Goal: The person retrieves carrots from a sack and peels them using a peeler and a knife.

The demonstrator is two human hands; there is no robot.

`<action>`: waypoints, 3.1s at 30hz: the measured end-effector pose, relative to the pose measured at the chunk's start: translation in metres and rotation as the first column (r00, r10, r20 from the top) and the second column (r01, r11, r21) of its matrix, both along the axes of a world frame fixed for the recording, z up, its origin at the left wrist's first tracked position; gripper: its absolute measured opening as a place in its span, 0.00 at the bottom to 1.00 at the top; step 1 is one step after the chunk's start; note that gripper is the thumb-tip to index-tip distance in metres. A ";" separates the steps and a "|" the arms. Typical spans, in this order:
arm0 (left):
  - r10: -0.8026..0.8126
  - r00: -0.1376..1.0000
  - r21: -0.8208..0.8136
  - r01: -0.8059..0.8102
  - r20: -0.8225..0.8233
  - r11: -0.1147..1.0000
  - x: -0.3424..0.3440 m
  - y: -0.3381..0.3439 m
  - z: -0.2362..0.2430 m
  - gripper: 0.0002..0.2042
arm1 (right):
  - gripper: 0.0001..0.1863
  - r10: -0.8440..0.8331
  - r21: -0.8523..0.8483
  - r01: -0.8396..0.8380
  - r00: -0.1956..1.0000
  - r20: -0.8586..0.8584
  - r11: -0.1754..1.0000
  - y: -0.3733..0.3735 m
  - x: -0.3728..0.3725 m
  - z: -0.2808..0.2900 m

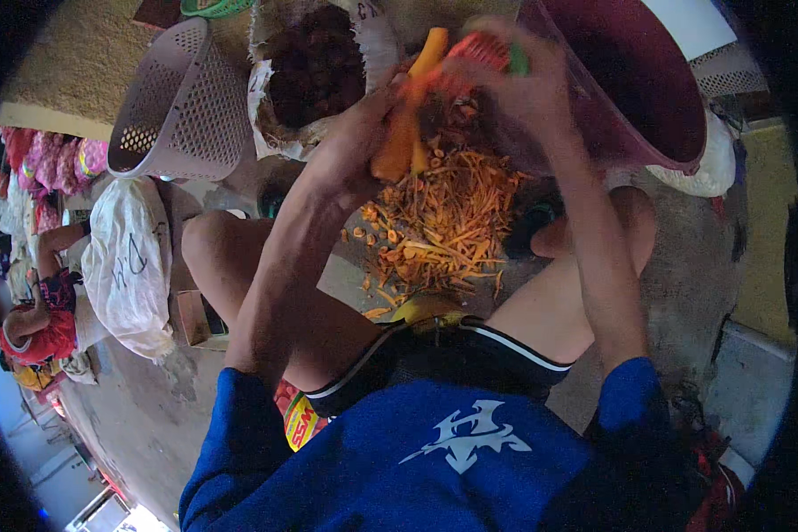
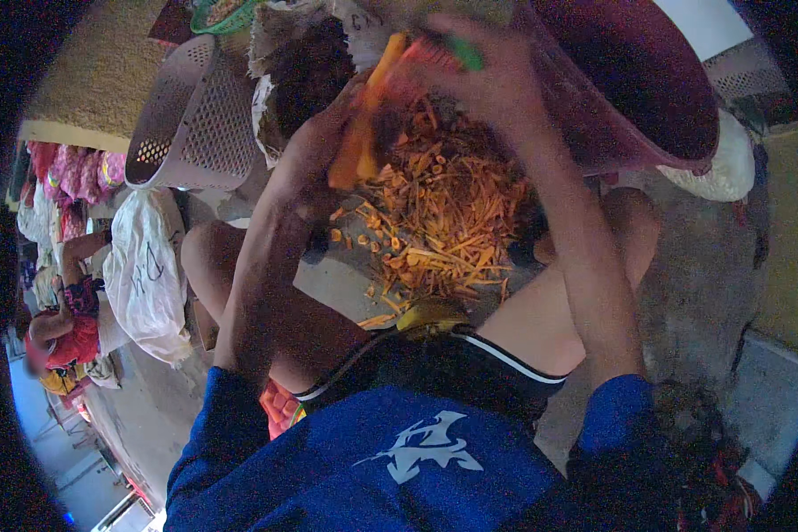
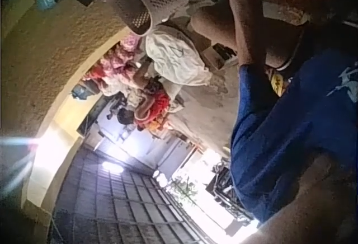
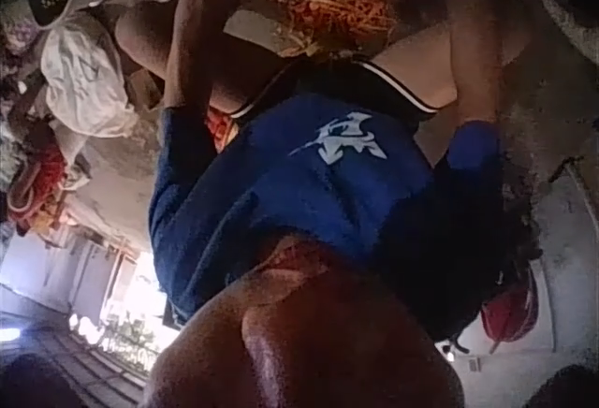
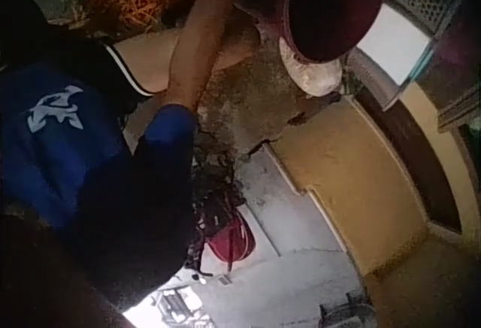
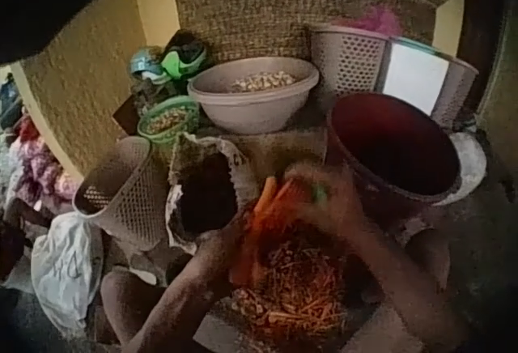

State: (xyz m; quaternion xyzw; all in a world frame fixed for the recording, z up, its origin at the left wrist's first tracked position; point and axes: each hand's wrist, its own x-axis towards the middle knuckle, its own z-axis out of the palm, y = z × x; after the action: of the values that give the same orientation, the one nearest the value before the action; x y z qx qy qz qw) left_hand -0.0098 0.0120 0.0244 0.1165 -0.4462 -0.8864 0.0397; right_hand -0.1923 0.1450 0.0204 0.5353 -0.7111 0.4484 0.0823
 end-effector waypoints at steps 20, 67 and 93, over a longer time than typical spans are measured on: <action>-0.005 0.992 -0.202 0.031 0.126 0.979 0.001 0.000 -0.005 0.22 | 0.18 -0.433 -0.116 0.427 0.901 -0.025 0.897 0.008 -0.028 0.011; 0.076 0.995 -0.009 -0.075 0.057 0.997 0.001 -0.003 -0.005 0.23 | 0.20 0.100 -0.065 -0.095 0.992 0.075 0.993 0.003 0.035 0.008; 0.091 0.991 -0.047 -0.087 0.102 0.995 0.004 -0.004 -0.002 0.25 | 0.21 0.240 -0.122 -0.230 0.968 0.073 0.966 0.011 0.037 0.019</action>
State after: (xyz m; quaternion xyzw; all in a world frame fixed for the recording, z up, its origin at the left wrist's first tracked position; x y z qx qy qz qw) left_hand -0.0061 0.0083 0.0227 0.1814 -0.4608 -0.8668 0.0582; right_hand -0.1554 0.1556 0.0393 0.5902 -0.6192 0.5172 0.0275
